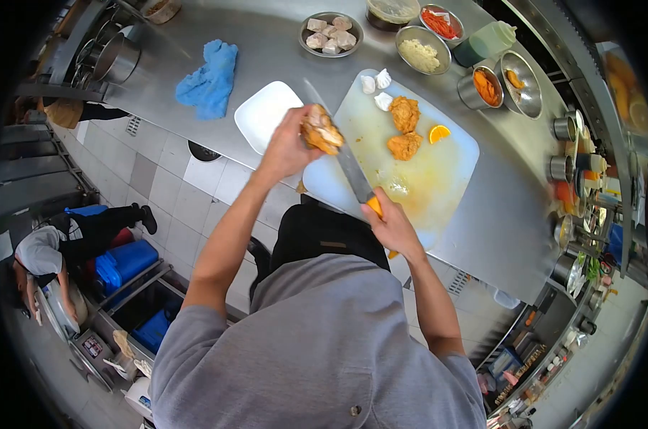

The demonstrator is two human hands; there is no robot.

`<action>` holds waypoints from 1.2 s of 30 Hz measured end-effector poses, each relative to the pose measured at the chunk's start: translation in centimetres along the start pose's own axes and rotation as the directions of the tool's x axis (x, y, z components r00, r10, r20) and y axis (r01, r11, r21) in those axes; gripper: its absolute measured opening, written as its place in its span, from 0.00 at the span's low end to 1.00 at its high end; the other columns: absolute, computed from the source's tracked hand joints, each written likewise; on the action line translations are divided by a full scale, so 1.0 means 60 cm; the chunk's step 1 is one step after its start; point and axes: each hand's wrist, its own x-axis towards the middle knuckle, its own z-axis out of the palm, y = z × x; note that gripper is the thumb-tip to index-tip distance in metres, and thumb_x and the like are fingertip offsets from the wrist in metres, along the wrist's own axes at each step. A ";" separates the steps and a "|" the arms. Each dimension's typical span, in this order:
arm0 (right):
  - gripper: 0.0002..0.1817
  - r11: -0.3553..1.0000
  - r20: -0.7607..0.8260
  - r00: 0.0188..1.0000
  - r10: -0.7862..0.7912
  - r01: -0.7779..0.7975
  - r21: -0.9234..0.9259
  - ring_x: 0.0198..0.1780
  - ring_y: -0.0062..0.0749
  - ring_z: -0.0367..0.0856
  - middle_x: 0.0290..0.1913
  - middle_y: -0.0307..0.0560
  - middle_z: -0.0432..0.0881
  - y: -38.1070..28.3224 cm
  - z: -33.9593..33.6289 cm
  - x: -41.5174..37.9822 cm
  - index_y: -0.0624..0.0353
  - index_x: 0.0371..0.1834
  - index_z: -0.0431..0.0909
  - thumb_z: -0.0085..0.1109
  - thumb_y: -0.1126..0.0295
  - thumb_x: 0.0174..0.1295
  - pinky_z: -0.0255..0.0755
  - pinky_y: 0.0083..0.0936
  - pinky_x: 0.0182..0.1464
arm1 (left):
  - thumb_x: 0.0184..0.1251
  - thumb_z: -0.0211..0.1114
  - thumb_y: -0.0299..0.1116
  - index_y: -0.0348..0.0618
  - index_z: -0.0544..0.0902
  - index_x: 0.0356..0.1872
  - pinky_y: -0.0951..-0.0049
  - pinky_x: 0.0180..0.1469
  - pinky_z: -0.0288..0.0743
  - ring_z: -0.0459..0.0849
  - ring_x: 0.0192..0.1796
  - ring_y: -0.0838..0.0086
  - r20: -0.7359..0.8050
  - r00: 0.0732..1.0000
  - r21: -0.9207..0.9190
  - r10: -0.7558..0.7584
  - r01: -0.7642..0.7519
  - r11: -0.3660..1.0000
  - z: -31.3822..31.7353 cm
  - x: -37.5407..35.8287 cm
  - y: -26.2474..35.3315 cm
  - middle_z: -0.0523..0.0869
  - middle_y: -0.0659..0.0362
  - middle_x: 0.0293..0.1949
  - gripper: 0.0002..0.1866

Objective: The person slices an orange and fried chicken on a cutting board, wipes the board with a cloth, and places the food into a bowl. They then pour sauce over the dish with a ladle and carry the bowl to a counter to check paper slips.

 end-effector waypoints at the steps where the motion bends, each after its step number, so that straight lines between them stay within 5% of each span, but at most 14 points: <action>1: 0.19 1.000 0.016 1.000 -0.007 0.007 -0.012 0.34 0.65 0.81 0.32 0.66 0.81 -0.011 0.011 0.021 0.64 0.58 0.69 0.58 0.63 0.74 0.72 0.47 0.39 | 0.43 0.85 0.30 0.36 0.73 0.68 0.64 0.56 0.81 0.84 0.55 0.57 -0.015 1.000 0.006 -0.027 0.027 1.000 -0.022 0.004 -0.010 0.80 0.50 0.56 0.46; 7: 0.19 0.992 -0.002 1.000 0.015 -0.015 -0.128 0.38 0.71 0.81 0.32 0.69 0.82 -0.042 0.038 0.087 0.62 0.59 0.68 0.58 0.62 0.73 0.71 0.53 0.41 | 0.45 0.84 0.32 0.38 0.70 0.71 0.59 0.65 0.74 0.78 0.63 0.52 -0.067 0.997 0.331 -0.027 0.048 0.942 -0.092 0.006 -0.084 0.78 0.46 0.62 0.48; 10: 0.19 0.989 -0.037 0.998 0.044 -0.049 -0.140 0.37 0.71 0.80 0.30 0.69 0.81 -0.040 0.004 0.059 0.63 0.59 0.69 0.58 0.62 0.73 0.71 0.54 0.40 | 0.53 0.76 0.29 0.37 0.69 0.72 0.54 0.72 0.66 0.73 0.66 0.46 -0.175 0.984 0.397 -0.029 0.097 0.913 -0.122 0.002 -0.127 0.76 0.42 0.64 0.42; 12: 0.18 0.987 -0.088 0.995 0.045 -0.057 -0.149 0.36 0.70 0.80 0.30 0.69 0.81 -0.010 -0.012 0.030 0.63 0.58 0.69 0.58 0.63 0.73 0.71 0.53 0.39 | 0.57 0.70 0.27 0.35 0.70 0.71 0.53 0.71 0.67 0.75 0.65 0.44 -0.278 0.960 0.372 -0.022 0.129 0.919 -0.125 0.003 -0.171 0.77 0.40 0.64 0.37; 15: 0.17 0.989 -0.155 0.985 0.079 -0.097 -0.115 0.34 0.69 0.81 0.29 0.67 0.81 0.019 -0.035 -0.021 0.63 0.56 0.69 0.59 0.65 0.73 0.71 0.51 0.37 | 0.58 0.68 0.26 0.34 0.70 0.70 0.53 0.69 0.70 0.78 0.64 0.43 -0.244 0.964 0.198 -0.109 0.160 0.967 -0.110 -0.004 -0.208 0.80 0.40 0.62 0.35; 18: 0.15 0.986 -0.208 0.971 0.117 -0.139 -0.095 0.32 0.66 0.80 0.29 0.64 0.81 0.041 -0.053 -0.077 0.63 0.55 0.70 0.60 0.67 0.73 0.71 0.48 0.34 | 0.60 0.67 0.25 0.34 0.70 0.70 0.56 0.68 0.72 0.80 0.63 0.46 -0.246 0.963 0.210 -0.113 0.167 0.963 -0.092 -0.011 -0.186 0.81 0.39 0.61 0.34; 21: 0.13 0.982 -0.265 0.951 0.162 -0.181 -0.049 0.30 0.63 0.81 0.28 0.63 0.81 0.058 -0.061 -0.131 0.62 0.53 0.70 0.60 0.69 0.73 0.72 0.45 0.33 | 0.59 0.66 0.24 0.35 0.74 0.66 0.57 0.65 0.74 0.82 0.61 0.51 -0.200 0.935 0.030 -0.292 0.304 0.952 -0.079 -0.011 -0.150 0.82 0.40 0.60 0.30; 24: 0.11 0.975 -0.342 0.919 0.197 -0.219 -0.026 0.27 0.58 0.80 0.27 0.61 0.80 0.077 -0.065 -0.179 0.62 0.52 0.71 0.59 0.69 0.73 0.71 0.42 0.31 | 0.57 0.66 0.22 0.35 0.78 0.59 0.56 0.61 0.75 0.82 0.56 0.52 -0.330 0.944 0.282 -0.012 0.111 0.953 -0.053 -0.002 -0.089 0.83 0.44 0.55 0.25; 27: 0.10 0.963 -0.405 0.878 0.254 -0.270 0.017 0.25 0.53 0.78 0.26 0.59 0.79 0.100 -0.061 -0.212 0.62 0.50 0.72 0.59 0.69 0.74 0.70 0.39 0.30 | 0.56 0.69 0.25 0.37 0.82 0.53 0.55 0.56 0.75 0.83 0.53 0.53 -0.050 0.991 0.243 0.125 -0.110 0.964 0.002 0.005 -0.037 0.84 0.47 0.51 0.21; 30: 0.10 0.953 -0.466 0.842 0.271 -0.303 0.007 0.24 0.50 0.75 0.25 0.58 0.79 0.126 -0.059 -0.241 0.62 0.50 0.72 0.59 0.69 0.74 0.69 0.37 0.29 | 0.56 0.69 0.26 0.37 0.84 0.50 0.57 0.54 0.74 0.82 0.53 0.55 0.175 0.961 0.537 0.216 -0.277 0.797 0.067 -0.008 0.015 0.85 0.50 0.48 0.19; 36: 0.11 0.951 -0.498 0.817 0.291 -0.304 0.058 0.24 0.52 0.75 0.25 0.59 0.78 0.139 -0.053 -0.270 0.64 0.48 0.71 0.59 0.69 0.74 0.69 0.38 0.30 | 0.58 0.64 0.26 0.40 0.86 0.39 0.55 0.48 0.70 0.81 0.49 0.57 0.177 0.961 0.732 0.210 -0.272 0.625 0.097 -0.022 0.015 0.83 0.52 0.41 0.09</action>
